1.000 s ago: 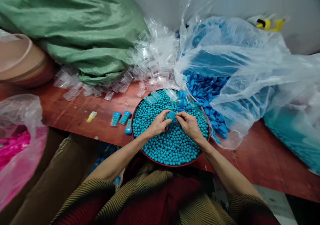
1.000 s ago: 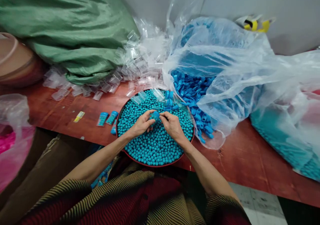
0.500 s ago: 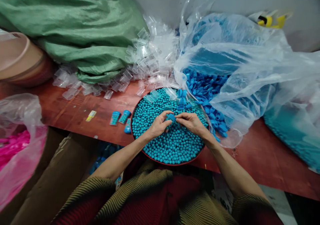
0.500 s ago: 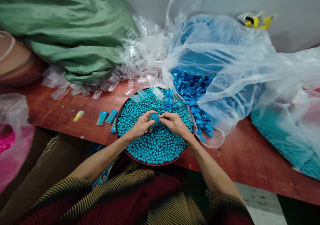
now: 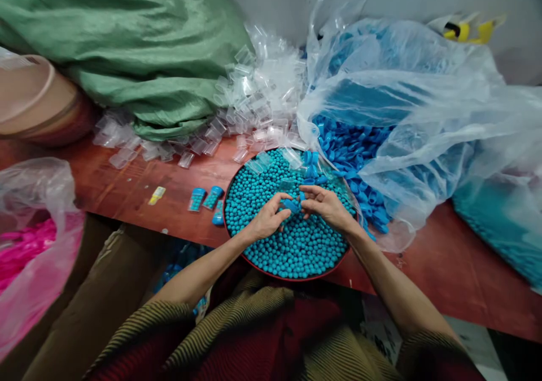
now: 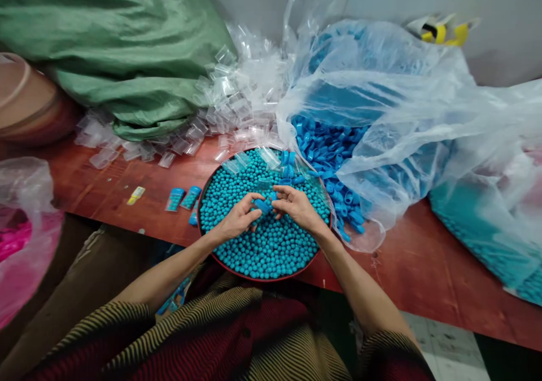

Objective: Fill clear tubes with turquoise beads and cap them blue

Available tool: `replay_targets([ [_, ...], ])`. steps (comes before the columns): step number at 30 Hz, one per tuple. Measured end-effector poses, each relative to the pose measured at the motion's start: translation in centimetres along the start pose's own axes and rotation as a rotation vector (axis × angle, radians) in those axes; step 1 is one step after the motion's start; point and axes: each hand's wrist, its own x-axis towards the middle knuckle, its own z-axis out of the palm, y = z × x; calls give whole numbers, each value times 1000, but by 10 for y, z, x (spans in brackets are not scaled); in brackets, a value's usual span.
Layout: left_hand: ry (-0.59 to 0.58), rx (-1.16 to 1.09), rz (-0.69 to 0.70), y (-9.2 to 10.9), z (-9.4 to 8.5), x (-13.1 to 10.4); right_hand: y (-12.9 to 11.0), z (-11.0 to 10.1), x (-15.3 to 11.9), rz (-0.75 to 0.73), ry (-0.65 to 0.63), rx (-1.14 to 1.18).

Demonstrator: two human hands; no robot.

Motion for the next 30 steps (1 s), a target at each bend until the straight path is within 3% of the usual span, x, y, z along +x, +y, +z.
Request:
replay_targets([
  [3, 76, 14, -5, 1, 6, -2, 1, 12, -2, -134, 41, -291],
  [6, 182, 29, 61, 1, 12, -2, 0, 26, -11, -299, 5, -565],
  [8, 231, 42, 117, 4, 14, -1, -1, 34, -16, -320, -17, -700],
  [11, 247, 19, 134, 11, 15, 0, 0, 44, -20, -304, 59, -872],
  [15, 242, -116, 60, 19, 18, -1, 2, 50, -17, -385, 179, -946],
  [20, 315, -173, 11, 18, 23, -1, 12, 52, -12, -430, 179, -970],
  [26, 362, 82, 60, 8, 26, -1, 19, 59, -14, -367, 139, -1017],
  [30, 343, 315, 57, 5, 7, -13, 0, 64, -18, -292, -22, -1111],
])
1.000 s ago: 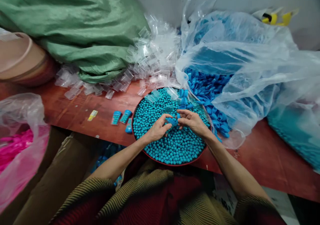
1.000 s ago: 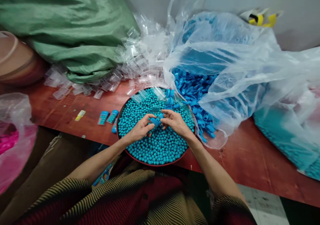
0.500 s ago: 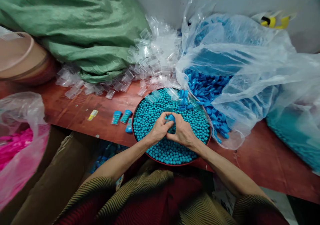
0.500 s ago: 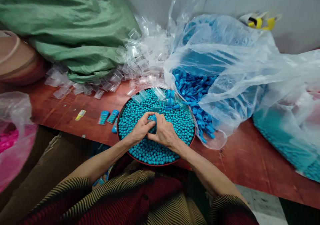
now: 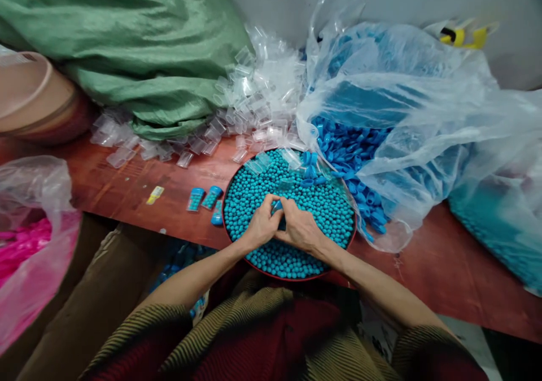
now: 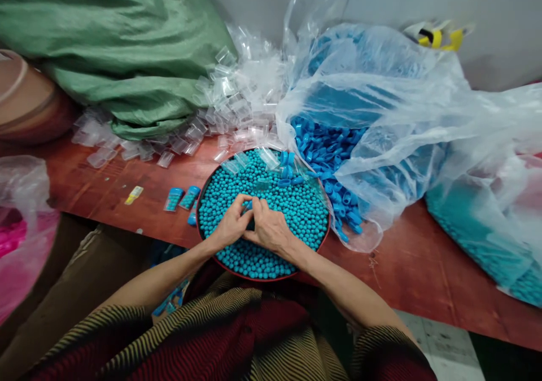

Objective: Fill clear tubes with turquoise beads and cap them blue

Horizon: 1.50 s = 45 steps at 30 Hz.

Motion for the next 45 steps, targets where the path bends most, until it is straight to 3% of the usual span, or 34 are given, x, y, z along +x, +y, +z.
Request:
replay_targets([
  [3, 29, 181, 0, -10, -39, -4, 4, -18, 12, -42, 14, -45],
  [7, 216, 595, -107, -20, -97, -8, 31, -29, 41, 92, 81, -168],
  [10, 394, 965, -149, -23, -113, -11, 49, -22, 64, 11, -36, -212],
  [12, 462, 1090, -96, -23, -108, -13, 56, -16, 77, -25, -76, -172],
  [14, 448, 1095, 9, -24, -94, -13, 60, -13, 86, -22, -113, -62],
  [18, 206, 959, 235, -24, -62, -11, 65, -14, 92, 8, -236, 273],
  [21, 0, 849, 350, -22, -44, -4, 69, -17, 86, 147, -385, 583],
  [24, -82, 739, 422, -21, -32, 9, 68, -20, 76, 314, -503, 912],
  [28, -115, 565, 504, -23, -21, 25, 57, -21, 64, 444, -509, 1144],
  [31, -118, 441, 525, -22, -16, 28, 44, -16, 52, 410, -437, 1000],
  [37, -192, 353, 343, -14, -15, 24, 41, -16, 15, 80, -78, 216],
  [42, -180, 396, 191, -13, -8, 29, 70, -39, 8, 218, 125, -153],
  [45, -163, 374, 165, -13, -3, 33, 81, -40, 18, 248, 99, -335],
])
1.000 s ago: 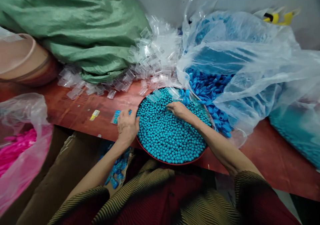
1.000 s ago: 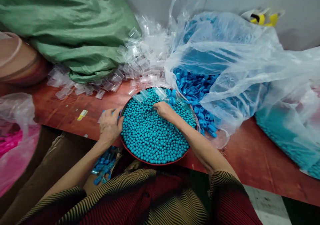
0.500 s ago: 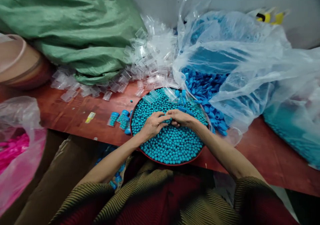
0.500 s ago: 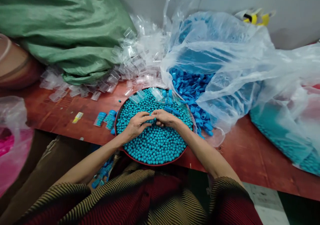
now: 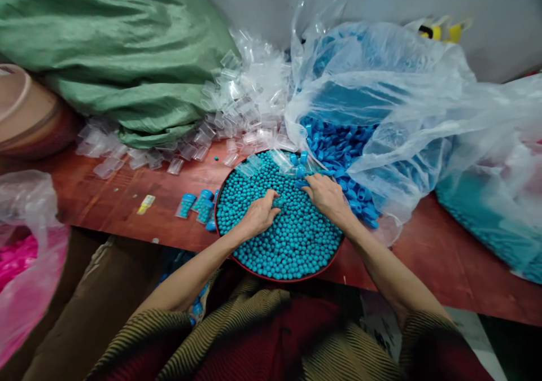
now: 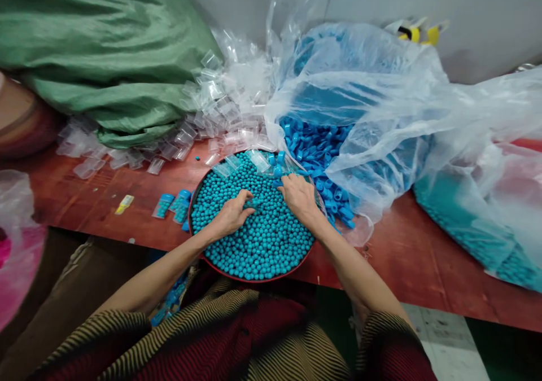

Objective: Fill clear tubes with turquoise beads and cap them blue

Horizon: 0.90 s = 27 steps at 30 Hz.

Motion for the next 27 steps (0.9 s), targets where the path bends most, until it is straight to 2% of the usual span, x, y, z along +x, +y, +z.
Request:
replay_targets([
  [4, 2, -79, -30, 0, 2, 4, -4, 11, 4, -94, -54, -83],
  [10, 17, -279, -68, 4, 1, 10, -8, 16, -6, -159, 37, 237],
  [12, 7, -297, -96, 5, 0, 11, -11, 16, -8, -199, 51, 260],
  [15, 18, -311, -132, 5, -1, 13, -18, 16, -12, -149, 43, 178],
  [17, 35, -350, -125, 5, -1, 13, -22, 15, -13, -89, 72, 204],
  [21, 31, -495, -57, 1, 3, 11, -29, 14, -11, -116, 124, 551],
  [24, 20, -573, -44, -2, 5, 8, -32, 13, -8, -121, 28, 812],
  [27, -13, -617, -64, -3, 6, 7, -31, 12, -7, -17, -119, 1054],
])
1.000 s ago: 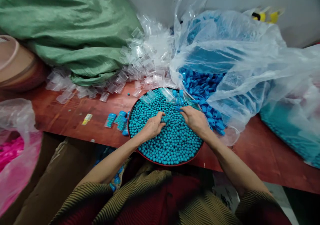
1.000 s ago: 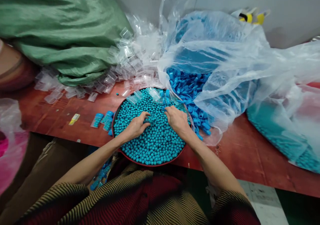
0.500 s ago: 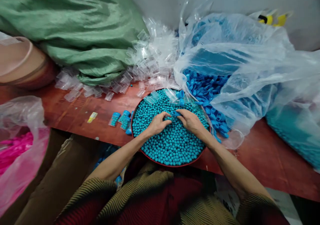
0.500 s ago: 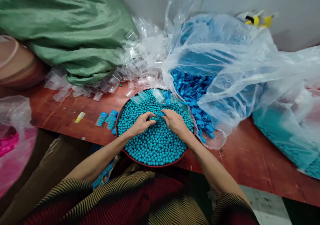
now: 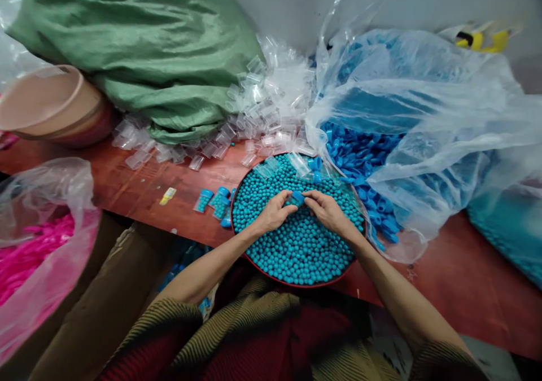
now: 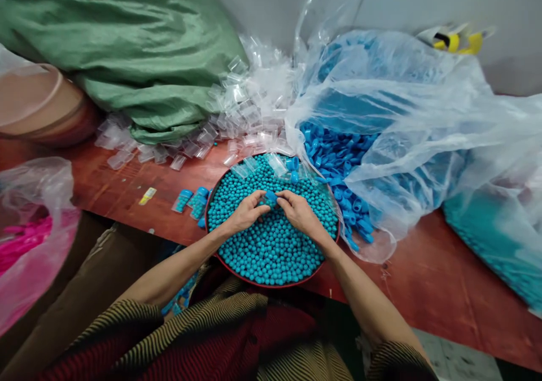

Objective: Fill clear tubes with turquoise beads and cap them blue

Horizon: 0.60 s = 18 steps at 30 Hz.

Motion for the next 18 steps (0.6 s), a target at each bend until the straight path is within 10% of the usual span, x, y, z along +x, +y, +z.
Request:
replay_targets([
  [7, -16, -24, -15, 8, 2, 2, -6, 0, -1, 140, -14, 321],
  [18, -5, -186, -15, 19, 4, -7, -12, 10, -13, -74, 174, 20],
])
